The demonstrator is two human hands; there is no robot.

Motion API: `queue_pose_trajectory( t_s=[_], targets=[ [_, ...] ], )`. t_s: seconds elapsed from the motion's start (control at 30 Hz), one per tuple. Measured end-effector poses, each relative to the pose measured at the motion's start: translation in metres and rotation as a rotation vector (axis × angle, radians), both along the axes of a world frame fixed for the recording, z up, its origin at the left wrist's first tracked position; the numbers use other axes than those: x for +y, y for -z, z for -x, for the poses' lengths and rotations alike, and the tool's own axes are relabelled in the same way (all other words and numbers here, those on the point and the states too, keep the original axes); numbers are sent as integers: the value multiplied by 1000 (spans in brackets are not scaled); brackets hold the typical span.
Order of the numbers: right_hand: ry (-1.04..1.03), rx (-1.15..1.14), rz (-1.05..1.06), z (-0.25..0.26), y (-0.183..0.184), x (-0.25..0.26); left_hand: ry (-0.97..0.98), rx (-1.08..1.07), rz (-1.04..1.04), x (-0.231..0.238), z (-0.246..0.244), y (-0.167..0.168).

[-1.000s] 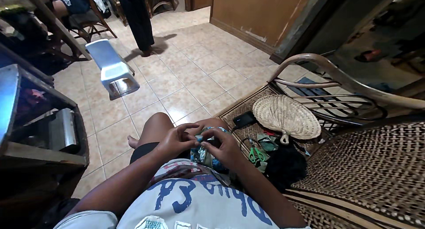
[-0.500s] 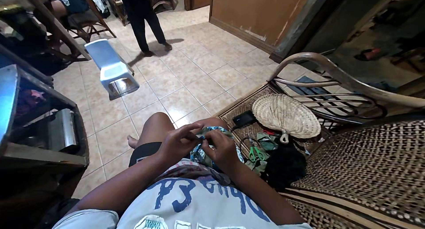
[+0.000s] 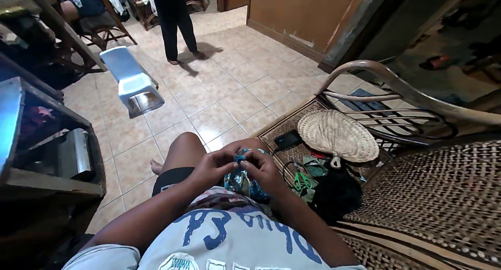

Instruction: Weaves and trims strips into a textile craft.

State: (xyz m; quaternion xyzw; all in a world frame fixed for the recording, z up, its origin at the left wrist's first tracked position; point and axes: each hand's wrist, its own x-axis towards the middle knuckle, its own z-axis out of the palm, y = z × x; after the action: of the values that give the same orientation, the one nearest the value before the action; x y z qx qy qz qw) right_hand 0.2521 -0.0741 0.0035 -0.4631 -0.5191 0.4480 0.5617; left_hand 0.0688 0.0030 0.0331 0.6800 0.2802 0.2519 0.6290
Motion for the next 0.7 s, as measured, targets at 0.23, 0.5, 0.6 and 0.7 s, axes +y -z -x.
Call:
queue_pose_trajectory(
  t_s=[0.23, 0.5, 0.6, 0.7],
  targets=[
    [33, -77, -51, 1, 5, 2, -33, -19, -140, -2, 0, 9],
    [56, -56, 11, 1, 3, 2, -65, 8, 202, 2, 2, 2],
    [105, -28, 39, 1, 3, 2, -97, -26, 497, 3, 0, 1],
    [243, -91, -79, 4, 8, 1, -107, -56, 550, 4, 0, 4]
  ],
)
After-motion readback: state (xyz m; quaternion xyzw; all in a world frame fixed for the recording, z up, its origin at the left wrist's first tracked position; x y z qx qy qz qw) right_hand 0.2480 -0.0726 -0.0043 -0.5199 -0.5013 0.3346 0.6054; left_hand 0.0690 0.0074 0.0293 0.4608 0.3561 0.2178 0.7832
